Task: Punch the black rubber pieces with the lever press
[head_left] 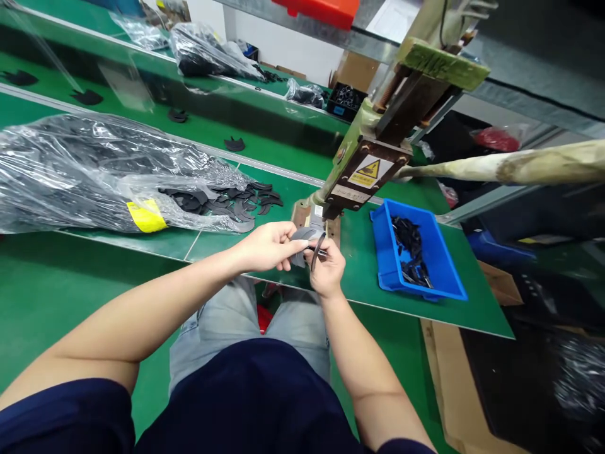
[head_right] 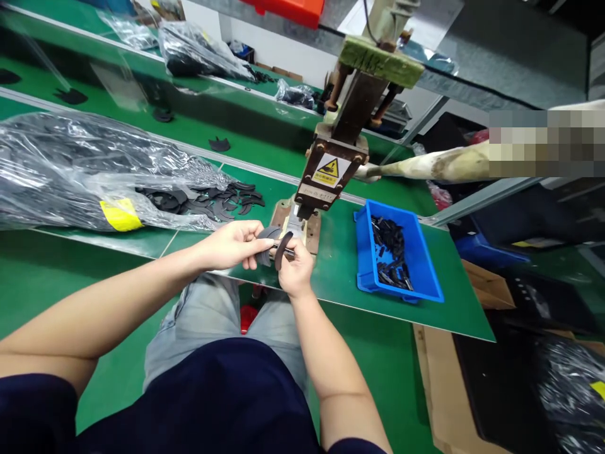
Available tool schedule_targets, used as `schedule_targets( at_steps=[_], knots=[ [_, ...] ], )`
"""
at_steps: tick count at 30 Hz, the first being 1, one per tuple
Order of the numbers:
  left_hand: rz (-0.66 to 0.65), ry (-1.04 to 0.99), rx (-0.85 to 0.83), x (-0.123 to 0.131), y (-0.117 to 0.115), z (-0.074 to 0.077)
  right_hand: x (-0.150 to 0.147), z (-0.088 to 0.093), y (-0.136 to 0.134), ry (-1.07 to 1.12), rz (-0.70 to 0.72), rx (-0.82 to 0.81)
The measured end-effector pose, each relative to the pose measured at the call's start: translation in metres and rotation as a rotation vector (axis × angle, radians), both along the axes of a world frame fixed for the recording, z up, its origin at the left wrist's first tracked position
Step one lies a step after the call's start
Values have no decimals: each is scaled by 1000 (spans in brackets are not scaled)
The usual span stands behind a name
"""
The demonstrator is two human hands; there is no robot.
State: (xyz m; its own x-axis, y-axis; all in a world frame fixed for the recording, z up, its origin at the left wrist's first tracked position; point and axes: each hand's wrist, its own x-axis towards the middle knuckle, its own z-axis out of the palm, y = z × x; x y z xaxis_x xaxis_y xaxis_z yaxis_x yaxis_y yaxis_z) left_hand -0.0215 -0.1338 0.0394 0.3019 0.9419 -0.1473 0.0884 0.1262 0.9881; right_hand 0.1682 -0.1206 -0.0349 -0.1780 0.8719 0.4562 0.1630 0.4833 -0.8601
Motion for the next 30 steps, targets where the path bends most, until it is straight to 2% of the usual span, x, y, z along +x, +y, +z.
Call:
schedule_targets(
  at_steps=[4, 8, 12, 17, 19, 22, 23, 26, 30],
  knots=[
    [-59, -10, -79, 2, 5, 2, -1, -4, -6, 32, -94, 12],
    [-70, -1, -168, 3, 18, 2, 4, 0, -4, -43, -85, 10],
    [-37, 33, -136, -3, 22, -2, 19, 8, -1, -152, -85, 64],
    [-50, 82, -90, -9, 17, -7, 26, 15, -2, -255, -39, 158],
    [2, 132, 0, -10, 13, -5, 26, 16, -3, -272, -24, 190],
    [197, 277, 311, -11, 7, 1, 26, 17, -3, -275, -18, 239],
    [221, 333, 417, -11, 5, 4, 26, 18, -4, -275, -15, 254],
    [120, 459, 564, -8, 0, 9, 26, 17, -4, -274, 2, 296],
    [55, 478, 501, -4, 1, 6, 26, 16, -7, -263, 18, 336]
  ],
)
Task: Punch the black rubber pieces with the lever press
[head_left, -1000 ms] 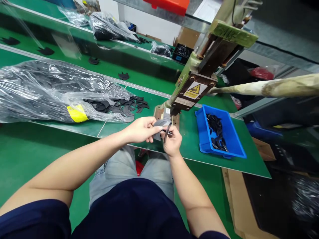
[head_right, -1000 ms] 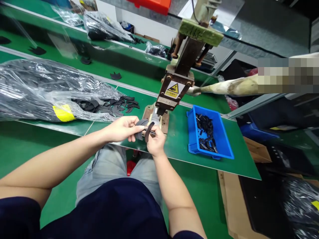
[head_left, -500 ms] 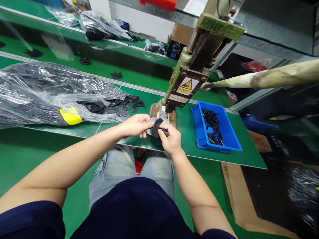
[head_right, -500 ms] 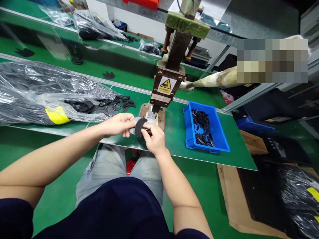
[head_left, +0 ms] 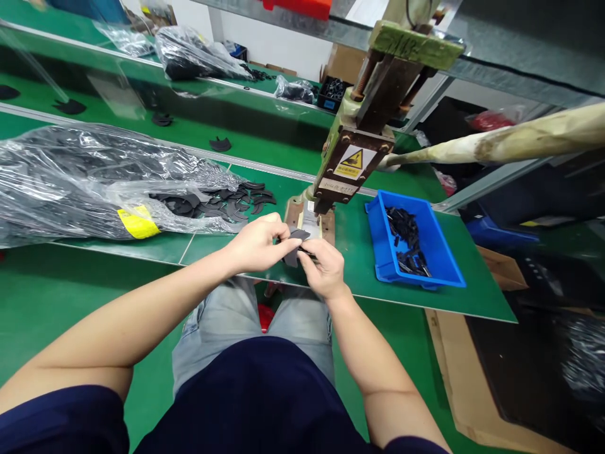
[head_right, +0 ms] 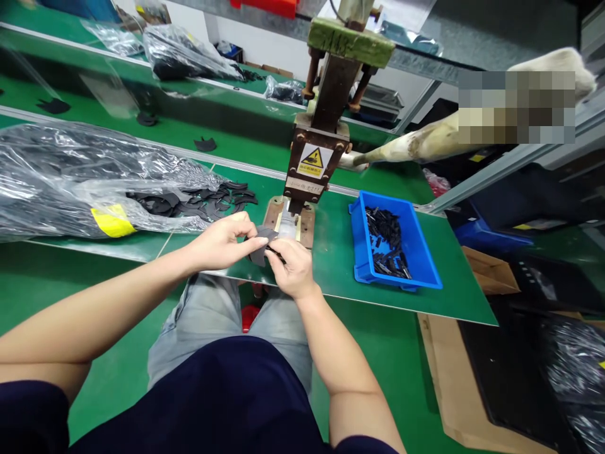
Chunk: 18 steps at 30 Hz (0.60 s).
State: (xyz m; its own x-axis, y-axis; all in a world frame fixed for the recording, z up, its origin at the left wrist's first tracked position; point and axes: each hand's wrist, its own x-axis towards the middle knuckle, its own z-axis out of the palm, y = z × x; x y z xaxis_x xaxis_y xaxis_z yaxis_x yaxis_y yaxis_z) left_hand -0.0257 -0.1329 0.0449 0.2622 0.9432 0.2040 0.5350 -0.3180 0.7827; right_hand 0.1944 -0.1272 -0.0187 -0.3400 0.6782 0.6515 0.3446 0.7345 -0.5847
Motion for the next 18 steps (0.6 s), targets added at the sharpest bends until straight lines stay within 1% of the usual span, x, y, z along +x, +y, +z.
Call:
schedule_targets(
  at_steps=[2, 5, 7, 10, 12, 14, 15, 16, 18],
  knots=[
    [-7, -34, -55, 1, 2, -3, 0, 0, -2, 17, 2, 11],
    [-34, -141, -156, 2, 4, -6, 1, -1, -6, 52, 1, 13],
    [-45, -254, -221, 4, 4, -7, 1, -3, -9, 83, -7, 3],
    [-12, -460, -319, 6, 2, -10, -1, -5, -9, 119, -33, -32],
    [-49, -536, -443, 4, 2, -14, -2, -5, -8, 114, -34, -74],
    [-107, -535, -550, -2, 7, -21, 0, -5, -5, 94, -30, -127],
    [-100, -527, -566, -7, 13, -25, 3, -4, -4, 89, -35, -154],
    [-61, -525, -557, -12, 21, -30, 8, -3, -4, 90, -47, -179],
    [96, -537, -514, -25, 45, -42, 23, -1, -4, 115, -90, -216]
  ],
)
